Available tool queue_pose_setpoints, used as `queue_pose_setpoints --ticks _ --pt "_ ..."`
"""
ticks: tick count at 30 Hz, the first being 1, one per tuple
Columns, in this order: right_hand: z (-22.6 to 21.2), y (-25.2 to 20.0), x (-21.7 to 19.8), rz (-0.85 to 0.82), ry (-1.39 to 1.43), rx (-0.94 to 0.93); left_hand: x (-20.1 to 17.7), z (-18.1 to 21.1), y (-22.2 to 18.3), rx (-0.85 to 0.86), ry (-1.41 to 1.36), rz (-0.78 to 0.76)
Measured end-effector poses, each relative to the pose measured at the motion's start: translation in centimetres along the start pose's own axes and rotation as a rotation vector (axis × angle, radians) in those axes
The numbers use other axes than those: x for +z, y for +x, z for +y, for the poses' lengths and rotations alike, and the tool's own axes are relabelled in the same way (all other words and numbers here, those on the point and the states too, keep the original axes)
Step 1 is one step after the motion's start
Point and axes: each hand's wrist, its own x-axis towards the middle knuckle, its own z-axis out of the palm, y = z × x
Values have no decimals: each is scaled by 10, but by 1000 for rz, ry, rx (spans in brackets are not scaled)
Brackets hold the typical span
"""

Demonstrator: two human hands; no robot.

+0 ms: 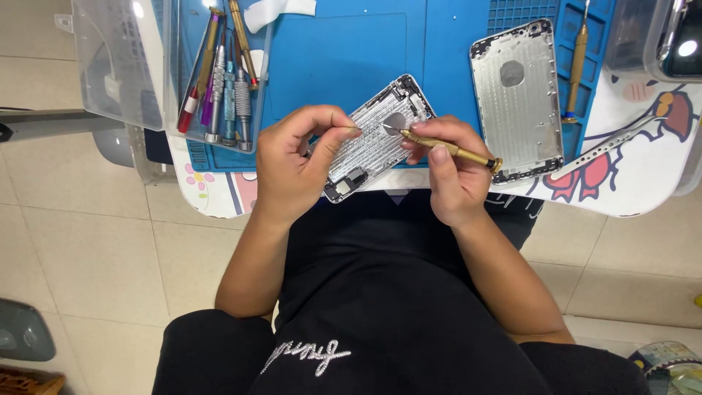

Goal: The recorder is disassembling and working on the internal chassis of a mobile phone using a precision screwdriver.

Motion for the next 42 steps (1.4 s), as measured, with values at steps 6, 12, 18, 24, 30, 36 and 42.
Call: queue_pose_setpoints --ticks 6,12,18,24,30,36,42 --pt "-1 1 2 -11 -45 -40 3 -14 -13 -64 -397 -49" --pt "-9 6 7 -90 -129 -63 6 -14 -17 78 -383 -46" --pt "-9 6 9 -153 -184 -73 8 -12 -18 74 -315 -40" --pt "-15 7 13 -194 -161 -56 5 1 -20 139 -119 -15" --pt "-19 8 12 -216 -273 -64 6 -2 -29 209 -16 -8" --pt "-23 5 13 -257 -243 -32 6 -2 -33 179 -28 -2" --pt "-26 3 15 -301 -244 4 0 2 -37 174 -33 -16"
